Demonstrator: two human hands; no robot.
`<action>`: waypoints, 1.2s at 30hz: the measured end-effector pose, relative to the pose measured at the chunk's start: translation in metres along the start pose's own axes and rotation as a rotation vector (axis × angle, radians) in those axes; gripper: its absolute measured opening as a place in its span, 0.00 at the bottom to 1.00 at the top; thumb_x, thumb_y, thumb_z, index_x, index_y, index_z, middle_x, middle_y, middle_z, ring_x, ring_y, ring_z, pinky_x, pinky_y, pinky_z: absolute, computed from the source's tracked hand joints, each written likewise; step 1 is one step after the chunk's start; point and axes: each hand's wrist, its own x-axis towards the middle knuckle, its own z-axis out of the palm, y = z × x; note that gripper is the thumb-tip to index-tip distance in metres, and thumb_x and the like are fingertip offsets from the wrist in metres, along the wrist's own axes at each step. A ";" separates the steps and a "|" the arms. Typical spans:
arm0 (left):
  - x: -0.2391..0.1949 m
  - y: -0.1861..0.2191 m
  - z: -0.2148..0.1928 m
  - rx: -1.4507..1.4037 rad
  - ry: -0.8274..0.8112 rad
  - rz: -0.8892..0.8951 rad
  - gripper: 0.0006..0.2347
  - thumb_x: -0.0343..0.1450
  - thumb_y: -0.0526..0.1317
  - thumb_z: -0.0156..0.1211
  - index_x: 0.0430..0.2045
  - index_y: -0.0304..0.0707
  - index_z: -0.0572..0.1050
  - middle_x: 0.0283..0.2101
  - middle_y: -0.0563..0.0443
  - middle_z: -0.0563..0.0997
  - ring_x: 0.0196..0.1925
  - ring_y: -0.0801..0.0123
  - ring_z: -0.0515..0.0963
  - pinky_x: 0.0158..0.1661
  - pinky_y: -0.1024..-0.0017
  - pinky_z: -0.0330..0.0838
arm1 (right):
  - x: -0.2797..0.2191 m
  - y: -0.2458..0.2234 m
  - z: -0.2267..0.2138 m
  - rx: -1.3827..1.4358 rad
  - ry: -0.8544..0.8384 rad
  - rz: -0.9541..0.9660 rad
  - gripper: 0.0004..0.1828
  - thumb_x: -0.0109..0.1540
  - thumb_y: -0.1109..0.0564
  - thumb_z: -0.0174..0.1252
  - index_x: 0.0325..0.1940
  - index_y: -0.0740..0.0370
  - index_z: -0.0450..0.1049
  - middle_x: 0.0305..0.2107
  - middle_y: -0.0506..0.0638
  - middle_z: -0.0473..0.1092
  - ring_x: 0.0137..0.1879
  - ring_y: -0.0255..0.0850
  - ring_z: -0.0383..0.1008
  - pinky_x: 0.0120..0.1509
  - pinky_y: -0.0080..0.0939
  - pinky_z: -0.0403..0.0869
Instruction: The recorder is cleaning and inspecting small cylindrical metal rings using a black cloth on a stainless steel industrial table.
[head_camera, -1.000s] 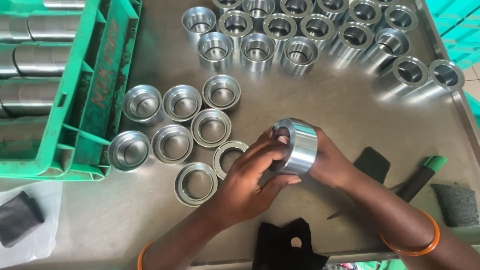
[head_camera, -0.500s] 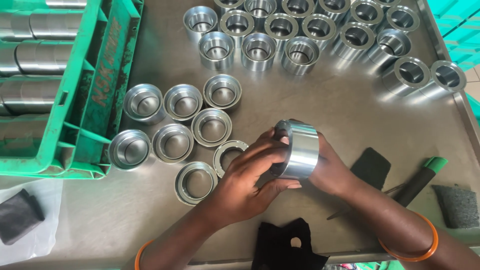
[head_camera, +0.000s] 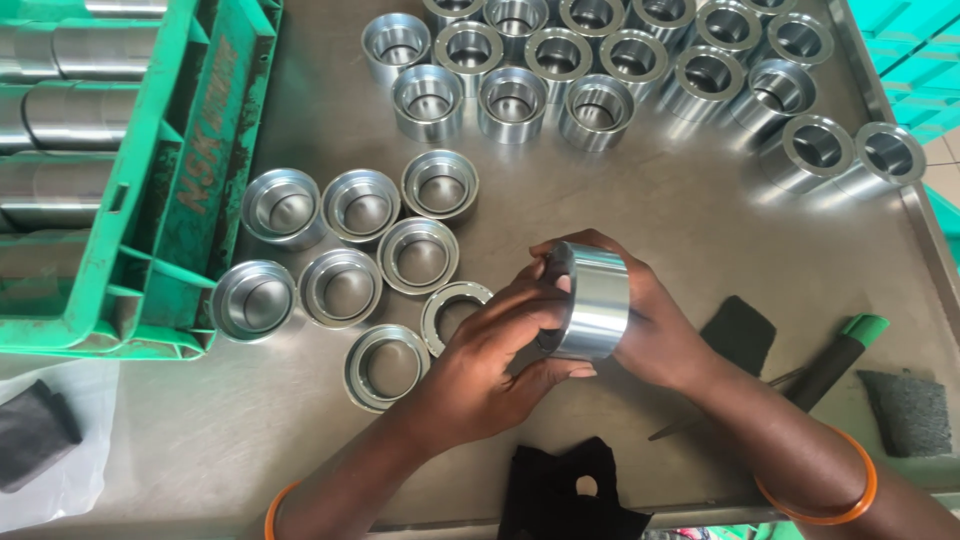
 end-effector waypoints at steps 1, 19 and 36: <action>0.003 0.001 0.001 -0.003 -0.001 0.002 0.16 0.70 0.39 0.72 0.48 0.35 0.75 0.60 0.38 0.78 0.73 0.44 0.72 0.70 0.56 0.68 | -0.001 0.003 -0.002 -0.002 0.003 0.001 0.20 0.68 0.53 0.54 0.60 0.66 0.71 0.50 0.52 0.73 0.58 0.39 0.76 0.64 0.40 0.73; -0.008 -0.001 0.023 -0.467 0.033 -0.259 0.23 0.66 0.34 0.68 0.53 0.34 0.63 0.68 0.43 0.60 0.68 0.62 0.69 0.59 0.66 0.74 | -0.024 0.004 -0.070 -0.650 0.072 0.312 0.23 0.61 0.54 0.52 0.60 0.57 0.72 0.33 0.53 0.78 0.34 0.45 0.79 0.39 0.42 0.78; -0.022 -0.034 0.060 -0.177 -0.141 -0.209 0.28 0.59 0.40 0.72 0.52 0.31 0.70 0.53 0.39 0.73 0.56 0.54 0.78 0.56 0.62 0.73 | -0.007 0.017 -0.026 -0.016 0.244 -0.104 0.26 0.73 0.43 0.43 0.67 0.64 0.64 0.24 0.45 0.61 0.26 0.32 0.59 0.29 0.33 0.63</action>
